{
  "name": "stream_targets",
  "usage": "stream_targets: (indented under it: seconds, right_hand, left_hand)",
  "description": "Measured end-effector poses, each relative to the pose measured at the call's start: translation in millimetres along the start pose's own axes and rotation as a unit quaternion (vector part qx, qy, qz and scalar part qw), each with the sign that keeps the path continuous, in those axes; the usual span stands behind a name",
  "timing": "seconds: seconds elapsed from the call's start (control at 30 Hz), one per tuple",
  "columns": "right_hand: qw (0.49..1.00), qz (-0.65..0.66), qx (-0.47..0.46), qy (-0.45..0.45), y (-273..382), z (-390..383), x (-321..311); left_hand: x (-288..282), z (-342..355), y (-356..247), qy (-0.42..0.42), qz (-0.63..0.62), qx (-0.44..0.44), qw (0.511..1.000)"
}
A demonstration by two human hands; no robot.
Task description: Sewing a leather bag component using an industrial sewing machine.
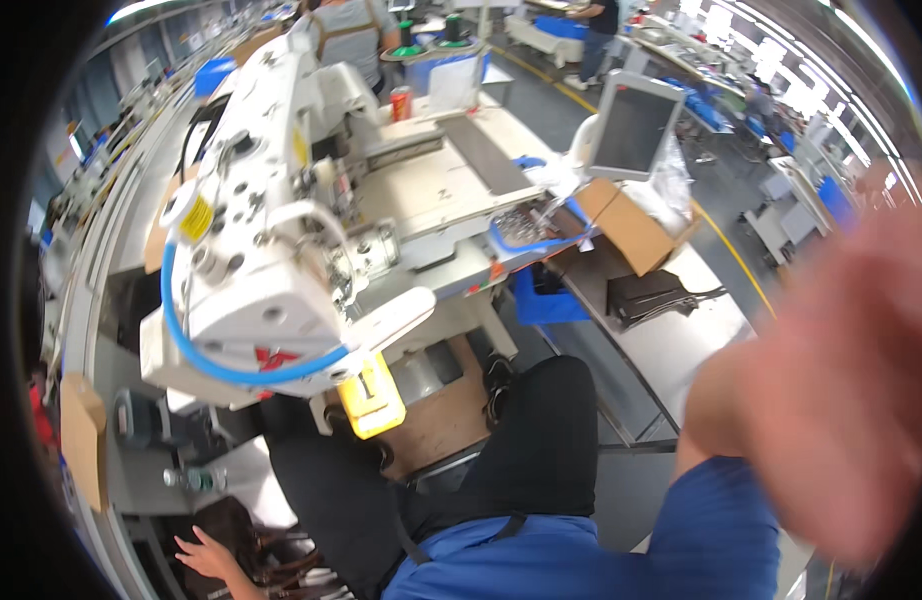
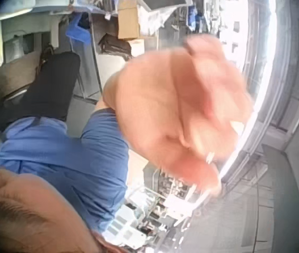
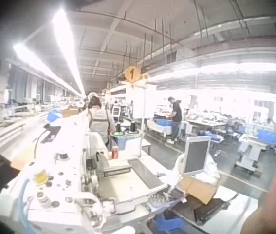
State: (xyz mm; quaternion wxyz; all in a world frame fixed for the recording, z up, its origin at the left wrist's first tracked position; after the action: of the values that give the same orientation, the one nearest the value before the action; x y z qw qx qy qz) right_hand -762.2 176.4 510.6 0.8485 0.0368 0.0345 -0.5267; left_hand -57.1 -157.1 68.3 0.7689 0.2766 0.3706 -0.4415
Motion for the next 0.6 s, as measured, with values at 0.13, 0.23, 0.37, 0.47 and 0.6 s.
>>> stream_targets:
  seconds: [0.13,0.23,0.37,0.47,0.6]
  right_hand:
    - [0.939,0.017,0.335,0.076,-149.1,-137.8,33.0]
    - [0.808,-0.167,0.549,0.134,-232.2,-281.0,30.6]
    - [0.712,-0.223,0.632,0.210,-289.6,-386.1,21.4]
    - [0.711,-0.249,0.643,0.141,-333.8,-396.2,-0.9]
    - [0.707,-0.298,0.624,0.147,-378.5,-397.6,-11.3]
  left_hand:
    - [-26.1,-17.6,-117.7,-0.026,-0.244,0.192,0.950]
    - [-29.9,-57.8,-222.9,0.181,-0.418,0.267,0.849]
    - [-68.5,-126.0,-335.4,0.344,-0.379,0.375,0.773]
    - [-86.0,-139.7,-358.1,0.351,-0.218,0.382,0.826]
    - [-97.2,-142.3,-366.6,0.363,-0.184,0.394,0.824]
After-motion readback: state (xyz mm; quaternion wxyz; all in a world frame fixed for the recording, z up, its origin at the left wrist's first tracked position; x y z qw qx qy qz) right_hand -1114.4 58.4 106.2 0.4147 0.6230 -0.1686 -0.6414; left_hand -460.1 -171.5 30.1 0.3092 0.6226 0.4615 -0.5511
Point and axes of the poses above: each hand's wrist, its own z-axis towards the middle knuckle, its own x-axis out of the palm, y = z × x, the point moved 10 cm from there along z, towards the middle knuckle, and after that the axes turned 6 degrees about x, right-handed, at the moved point
